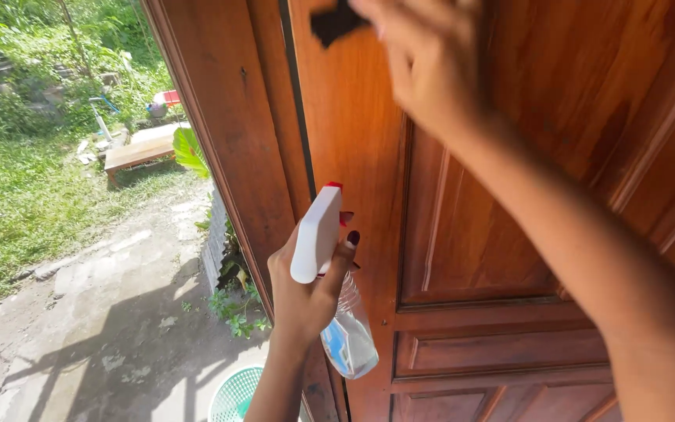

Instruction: The person cleans a wooden door by wiping its surface with a cloth while holding a spray bottle.

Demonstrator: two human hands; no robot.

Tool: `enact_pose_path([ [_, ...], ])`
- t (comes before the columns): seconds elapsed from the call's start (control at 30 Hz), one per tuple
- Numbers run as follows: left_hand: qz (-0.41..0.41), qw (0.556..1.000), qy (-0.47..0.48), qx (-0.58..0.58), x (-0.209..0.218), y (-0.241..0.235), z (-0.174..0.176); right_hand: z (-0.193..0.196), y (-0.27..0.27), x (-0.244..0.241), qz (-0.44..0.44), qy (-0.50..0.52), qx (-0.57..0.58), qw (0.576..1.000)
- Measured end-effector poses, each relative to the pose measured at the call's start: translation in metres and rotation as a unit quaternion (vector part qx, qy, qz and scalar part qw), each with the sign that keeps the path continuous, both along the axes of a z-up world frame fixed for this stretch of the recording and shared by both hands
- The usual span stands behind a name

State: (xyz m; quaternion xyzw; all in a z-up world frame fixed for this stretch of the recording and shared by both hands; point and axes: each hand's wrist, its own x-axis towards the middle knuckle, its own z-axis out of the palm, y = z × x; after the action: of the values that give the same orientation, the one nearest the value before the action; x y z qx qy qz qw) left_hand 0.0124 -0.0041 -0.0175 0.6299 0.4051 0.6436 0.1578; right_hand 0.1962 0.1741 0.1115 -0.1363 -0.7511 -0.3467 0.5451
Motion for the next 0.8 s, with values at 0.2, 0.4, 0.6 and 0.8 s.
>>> enact_pose_path([
  [0.2, 0.041, 0.998, 0.024, 0.044, -0.015, -0.018, -0.003, -0.212, -0.057, -0.013, 0.065, -0.226, 0.048, 0.971],
  [0.4, 0.053, 0.997, 0.039, 0.036, -0.016, -0.022, -0.001, -0.232, -0.048, -0.001, 0.065, -0.347, 0.083, 0.932],
  [0.6, 0.029, 0.999, -0.014, 0.011, 0.0, -0.007, -0.014, -0.08, -0.01, 0.01, 0.05, -0.176, 0.076, 0.98],
  [0.8, 0.049, 0.998, -0.026, 0.004, -0.009, -0.009, -0.018, -0.181, -0.017, 0.012, 0.094, -0.213, 0.034, 0.972],
])
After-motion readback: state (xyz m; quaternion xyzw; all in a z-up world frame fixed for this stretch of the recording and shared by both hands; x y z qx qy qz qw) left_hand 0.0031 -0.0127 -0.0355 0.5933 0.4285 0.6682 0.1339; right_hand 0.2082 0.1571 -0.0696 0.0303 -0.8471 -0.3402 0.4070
